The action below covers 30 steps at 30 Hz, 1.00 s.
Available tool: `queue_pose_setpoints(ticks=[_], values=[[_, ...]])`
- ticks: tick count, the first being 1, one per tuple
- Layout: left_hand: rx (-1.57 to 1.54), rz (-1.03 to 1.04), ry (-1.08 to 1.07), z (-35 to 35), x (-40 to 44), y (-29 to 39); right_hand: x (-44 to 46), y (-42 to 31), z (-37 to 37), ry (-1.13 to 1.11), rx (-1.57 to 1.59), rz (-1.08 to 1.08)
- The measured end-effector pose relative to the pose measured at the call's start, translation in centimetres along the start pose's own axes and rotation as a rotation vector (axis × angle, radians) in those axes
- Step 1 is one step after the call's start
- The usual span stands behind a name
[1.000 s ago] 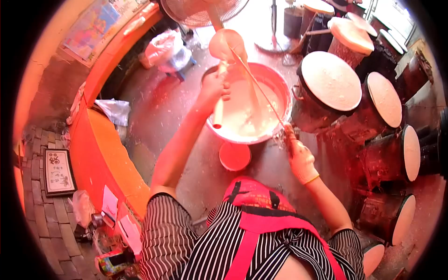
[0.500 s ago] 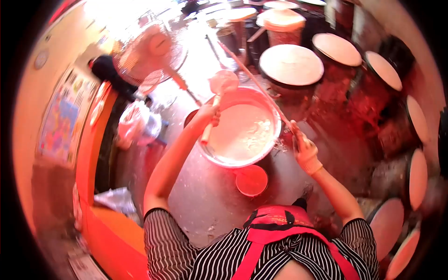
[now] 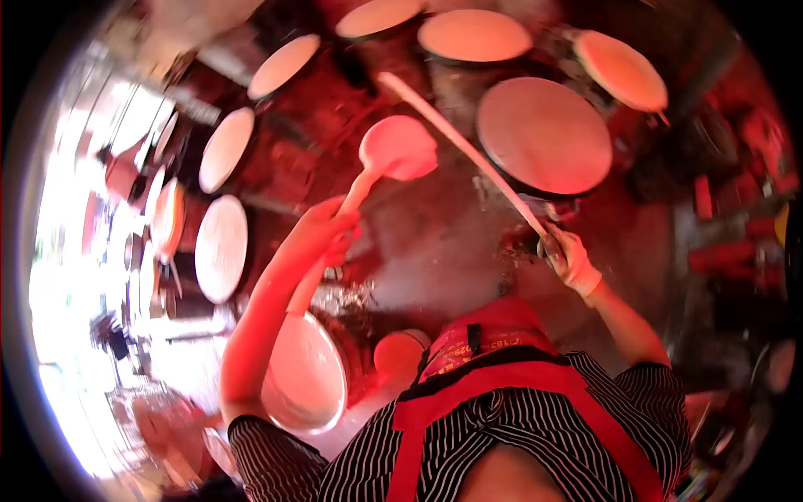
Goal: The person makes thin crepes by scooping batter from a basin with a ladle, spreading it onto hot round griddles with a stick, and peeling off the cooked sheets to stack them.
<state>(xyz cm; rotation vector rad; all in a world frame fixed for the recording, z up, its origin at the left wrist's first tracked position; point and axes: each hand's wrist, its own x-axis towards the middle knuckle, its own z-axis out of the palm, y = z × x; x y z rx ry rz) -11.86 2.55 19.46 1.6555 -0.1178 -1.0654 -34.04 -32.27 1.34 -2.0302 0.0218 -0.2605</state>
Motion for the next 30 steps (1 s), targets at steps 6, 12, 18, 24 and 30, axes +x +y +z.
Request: queue_pose_setpoints(ticks=[6, 12, 18, 24, 30], values=[[0.858, 0.814, 0.072, 15.1, 16.6, 9.6, 2.3, -4.1, -11.5, 0.339, -0.699, -0.215], [0.914, 0.869, -0.038, 24.9, 23.9, 9.8, 0.4, 2.4, -15.6, 0.531, -0.242, 0.325], [0.646, 0.74, 0.08, 31.1, 36.9, -0.9, -3.9, 11.1, -7.5, 0.794, 0.337, 0.416], [0.169, 0.689, -0.048, 33.5, 41.6, 0.7, 0.0, 10.9, -2.2, 0.805, -0.525, 0.893], [-0.515, 0.544, -0.71, 28.1, 34.1, 18.4, 6.8, 12.9, 0.4, 1.055, -0.527, 0.699]])
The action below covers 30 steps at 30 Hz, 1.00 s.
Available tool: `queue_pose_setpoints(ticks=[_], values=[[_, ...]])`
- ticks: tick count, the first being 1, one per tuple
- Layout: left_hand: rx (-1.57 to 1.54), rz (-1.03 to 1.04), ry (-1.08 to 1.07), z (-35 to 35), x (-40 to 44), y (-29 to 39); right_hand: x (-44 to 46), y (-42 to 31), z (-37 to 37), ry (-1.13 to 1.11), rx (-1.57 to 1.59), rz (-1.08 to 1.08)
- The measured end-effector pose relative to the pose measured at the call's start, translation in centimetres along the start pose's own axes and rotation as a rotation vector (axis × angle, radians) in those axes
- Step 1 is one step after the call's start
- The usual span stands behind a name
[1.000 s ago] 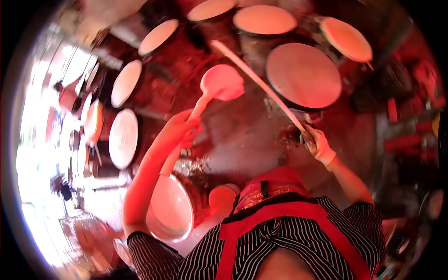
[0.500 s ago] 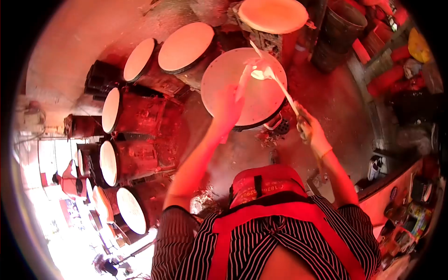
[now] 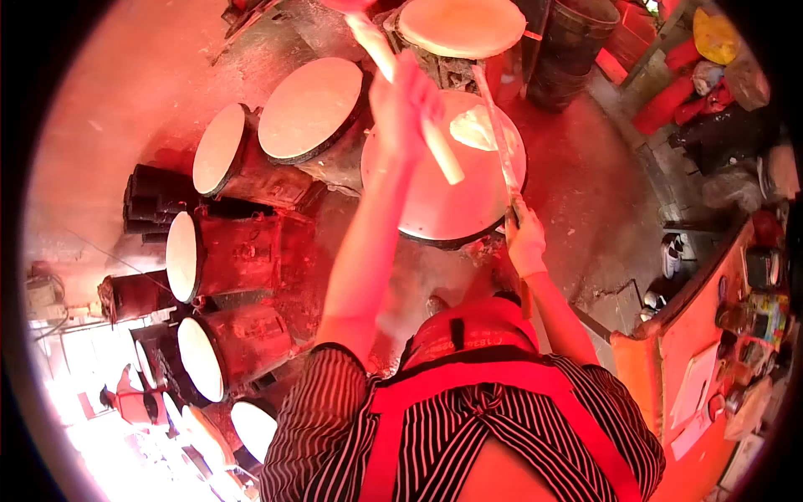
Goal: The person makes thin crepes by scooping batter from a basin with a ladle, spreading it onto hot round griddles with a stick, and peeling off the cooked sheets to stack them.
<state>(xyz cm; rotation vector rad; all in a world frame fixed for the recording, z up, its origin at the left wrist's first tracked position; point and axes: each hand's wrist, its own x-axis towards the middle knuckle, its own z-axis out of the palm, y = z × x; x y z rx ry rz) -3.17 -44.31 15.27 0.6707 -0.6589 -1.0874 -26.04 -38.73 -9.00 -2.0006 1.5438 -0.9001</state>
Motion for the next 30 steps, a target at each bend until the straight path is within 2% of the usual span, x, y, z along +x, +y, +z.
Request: queue_pose_setpoints(ticks=[3, 4, 5, 6, 7, 9, 10, 11, 12, 14, 17, 18, 21, 22, 24, 26, 27, 30], values=[[-0.069, -0.118, -0.165, -2.2, -1.3, 6.2, -3.1, -2.9, -2.0, -0.139, -0.348, 0.095], [-0.005, -0.172, -0.149, -3.5, -2.6, 7.7, -3.9, -2.5, -2.2, -0.096, -0.356, 0.092], [0.057, -0.231, 0.01, -4.5, -4.7, 8.9, -4.5, -3.3, -2.0, -0.098, -0.33, 0.161], [0.071, -0.29, -0.063, -7.2, -6.3, 9.3, -4.9, -4.3, -1.7, -0.1, -0.302, 0.229], [0.023, -0.357, 0.02, -8.9, -8.3, 9.2, -5.3, -5.2, -1.3, -0.102, -0.272, 0.299], [0.004, -0.435, 0.026, -12.3, -12.5, 8.3, -3.8, -5.7, 2.1, -0.074, -0.075, 0.279], [-0.123, -0.522, 0.087, -13.9, -14.2, 7.6, -1.6, -4.7, 5.4, 0.087, 0.123, 0.022], [-0.318, -0.6, 0.107, -15.7, -15.6, 6.7, -0.7, -5.3, 6.1, 0.07, 0.334, 0.026], [-0.387, -0.668, 0.164, -16.3, -17.2, 6.9, 0.2, -6.0, 6.7, 0.055, 0.544, 0.032], [-0.514, -0.751, 0.241, -18.8, -20.3, 6.7, 0.7, -11.5, 2.7, -0.335, 0.965, 0.597], [-0.505, -0.727, 0.271, -22.3, -25.1, 6.3, -2.9, -11.0, 0.8, -0.207, 1.139, 0.674], [-0.437, -0.704, 0.298, -22.7, -26.0, 6.3, -3.7, -10.8, 0.8, -0.079, 1.053, 0.71], [-0.261, -0.649, 0.443, -23.6, -29.7, 6.3, -6.0, -8.8, 4.2, 0.165, 0.954, 0.593], [-0.211, -0.635, 0.515, -23.3, -30.4, 6.2, -5.9, -8.9, 5.2, 0.161, 1.001, 0.542], [-0.163, -0.573, 0.591, -23.5, -31.6, 6.1, -2.7, -3.2, 11.6, 0.188, 0.75, 0.306], [-0.055, -0.555, 0.683, -23.6, -32.2, 5.6, -0.1, -6.4, 11.6, 0.095, 0.716, 0.34], [-0.001, -0.545, 0.729, -23.6, -32.6, 5.3, 1.1, -8.3, 10.9, 0.02, 0.812, 0.422], [0.133, -0.56, 0.648, -23.8, -33.7, 4.9, 1.4, -13.0, 4.9, -0.269, 0.942, 0.647]])
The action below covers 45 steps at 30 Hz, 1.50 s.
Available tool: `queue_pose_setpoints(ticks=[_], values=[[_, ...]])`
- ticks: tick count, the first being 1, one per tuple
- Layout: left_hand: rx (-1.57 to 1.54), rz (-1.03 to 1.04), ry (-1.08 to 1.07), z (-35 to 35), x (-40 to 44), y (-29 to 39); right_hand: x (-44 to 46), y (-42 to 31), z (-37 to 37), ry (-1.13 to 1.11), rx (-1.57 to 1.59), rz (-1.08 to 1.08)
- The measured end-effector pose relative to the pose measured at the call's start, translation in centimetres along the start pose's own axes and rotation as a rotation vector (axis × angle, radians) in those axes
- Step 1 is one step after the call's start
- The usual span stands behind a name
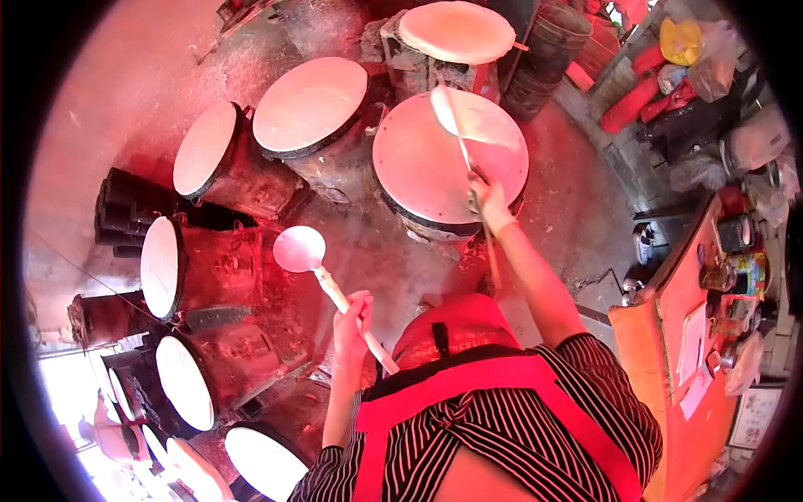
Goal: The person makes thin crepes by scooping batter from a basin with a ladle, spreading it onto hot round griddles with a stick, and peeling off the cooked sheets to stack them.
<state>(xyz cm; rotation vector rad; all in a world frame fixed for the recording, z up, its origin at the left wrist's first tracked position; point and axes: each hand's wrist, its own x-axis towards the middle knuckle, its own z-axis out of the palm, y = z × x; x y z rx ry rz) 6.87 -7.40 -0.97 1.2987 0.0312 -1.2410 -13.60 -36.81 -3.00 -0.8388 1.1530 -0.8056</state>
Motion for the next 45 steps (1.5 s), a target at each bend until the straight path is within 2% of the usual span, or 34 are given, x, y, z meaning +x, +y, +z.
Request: queue_pose_setpoints(ticks=[1, 2, 3, 5, 8, 10, 13, 18, 19, 21, 23, 24, 26, 29, 33, 35, 36, 37, 39, 41, 45], values=[[0.012, -0.004, -0.006, 0.1, -0.1, -0.2, -1.7, -1.5, -0.7, -0.062, 0.001, 0.109], [0.026, -0.008, -0.012, 0.1, -0.2, -0.3, -3.0, -2.2, -2.3, -0.167, 0.046, 0.129], [0.041, -0.012, -0.019, 0.2, -0.2, -0.4, -4.0, -2.1, -3.7, -0.144, 0.024, 0.151], [0.014, -0.037, 0.01, 0.5, -0.4, -0.6, -4.1, -0.1, -5.7, 0.11, -0.025, 0.066], [-0.032, -0.031, -0.007, 0.8, -0.8, -1.4, -1.6, 1.2, -7.3, 0.155, 0.002, -0.091], [-0.113, -0.005, -0.062, 1.2, -1.0, -1.8, 0.7, 1.0, -6.1, 0.017, -0.073, -0.022], [-0.144, -0.005, 0.019, 3.1, -1.9, -2.6, 1.8, 0.3, -3.3, -0.131, -0.093, 0.107], [-0.048, 0.005, 0.121, 7.4, -3.0, -4.8, -2.4, -4.0, -7.7, -0.451, -0.168, 0.172], [-0.03, -0.002, 0.145, 8.3, -3.2, -5.0, -2.6, -5.4, -9.2, -0.394, -0.205, 0.261], [-0.058, -0.004, 0.123, 8.8, -3.1, -6.6, 0.5, -4.2, -12.4, -0.202, -0.236, 0.21], [-0.103, -0.015, 0.097, 10.1, -3.5, -7.5, 5.1, -3.5, -13.7, -0.139, -0.12, 0.057], [-0.173, -0.021, 0.08, 11.0, -3.8, -7.9, 5.7, -5.0, -12.9, -0.167, -0.101, 0.06], [-0.356, -0.036, 0.081, 12.1, -4.0, -9.6, 9.4, -3.5, -11.1, -0.273, -0.215, 0.069], [-0.49, -0.035, 0.136, 14.2, -4.9, -11.4, 7.6, -6.2, -9.5, -0.509, -0.347, 0.174], [-0.619, 0.007, 0.126, 14.9, -6.2, -14.2, 6.3, -8.2, -13.8, -0.848, -0.416, 0.238], [-0.656, 0.025, 0.125, 15.6, -7.0, -14.8, 6.2, -11.4, -16.2, -0.849, -0.459, 0.359], [-0.658, 0.032, 0.126, 15.9, -7.4, -14.9, 6.7, -12.7, -16.8, -0.819, -0.537, 0.346], [-0.658, 0.037, 0.125, 16.2, -7.8, -14.8, 8.2, -12.7, -17.4, -0.757, -0.588, 0.295], [-0.619, 0.09, 0.182, 17.2, -8.4, -14.5, 11.3, -11.3, -16.5, -0.57, -0.476, 0.171], [-0.582, 0.122, 0.259, 17.9, -8.9, -14.2, 13.1, -11.4, -14.0, -0.522, -0.398, 0.125], [-0.499, 0.144, 0.412, 19.0, -9.6, -13.3, 13.0, -10.2, -12.4, -0.82, -0.576, 0.329]])
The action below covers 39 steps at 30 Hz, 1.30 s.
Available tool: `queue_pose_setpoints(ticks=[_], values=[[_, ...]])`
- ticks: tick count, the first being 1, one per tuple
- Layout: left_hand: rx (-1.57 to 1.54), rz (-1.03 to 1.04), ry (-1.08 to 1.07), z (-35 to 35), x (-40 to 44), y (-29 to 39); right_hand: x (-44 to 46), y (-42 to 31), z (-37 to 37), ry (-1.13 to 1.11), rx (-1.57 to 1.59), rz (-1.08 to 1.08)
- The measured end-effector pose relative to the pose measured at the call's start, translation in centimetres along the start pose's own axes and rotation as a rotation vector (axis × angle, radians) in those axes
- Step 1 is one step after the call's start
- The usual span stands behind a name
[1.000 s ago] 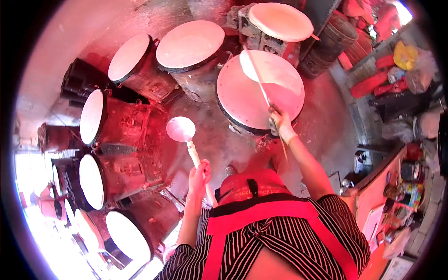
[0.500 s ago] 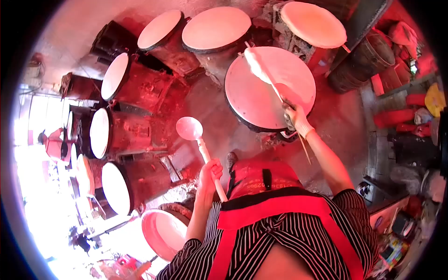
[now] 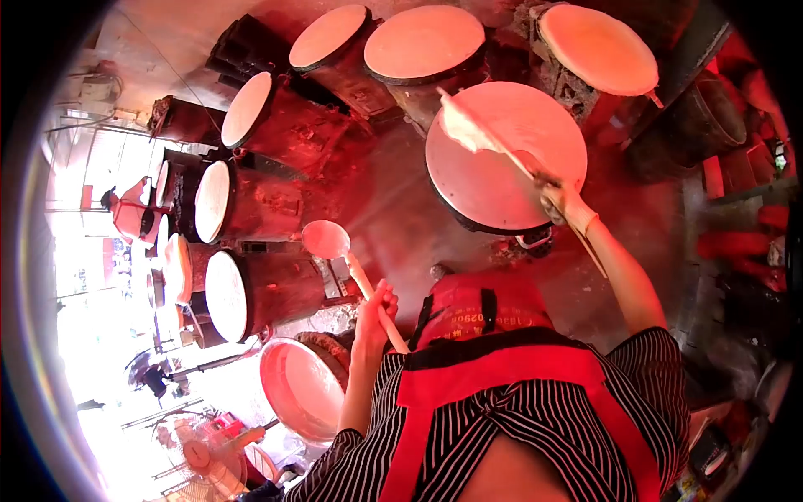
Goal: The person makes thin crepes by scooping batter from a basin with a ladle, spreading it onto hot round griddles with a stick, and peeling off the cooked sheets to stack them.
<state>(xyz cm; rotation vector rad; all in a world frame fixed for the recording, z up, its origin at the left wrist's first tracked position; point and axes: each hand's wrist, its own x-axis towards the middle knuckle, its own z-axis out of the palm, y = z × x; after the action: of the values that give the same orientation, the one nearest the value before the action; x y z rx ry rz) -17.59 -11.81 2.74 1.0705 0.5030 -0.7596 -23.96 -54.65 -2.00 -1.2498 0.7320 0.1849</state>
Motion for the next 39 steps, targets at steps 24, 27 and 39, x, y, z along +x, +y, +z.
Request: queue_pose_setpoints(ticks=[24, 27, 39], values=[[0.345, -0.152, -0.189, -5.0, 6.5, 6.7, -11.1, 15.1, 2.7, 0.12, 0.084, -0.291], [0.302, -0.128, -0.222, -5.7, 8.3, 9.3, -18.2, 20.0, 5.2, 0.191, 0.111, -0.162], [0.148, -0.066, -0.249, -24.8, 7.3, 14.8, 11.5, 4.4, 36.5, 0.874, 0.254, -0.619]])
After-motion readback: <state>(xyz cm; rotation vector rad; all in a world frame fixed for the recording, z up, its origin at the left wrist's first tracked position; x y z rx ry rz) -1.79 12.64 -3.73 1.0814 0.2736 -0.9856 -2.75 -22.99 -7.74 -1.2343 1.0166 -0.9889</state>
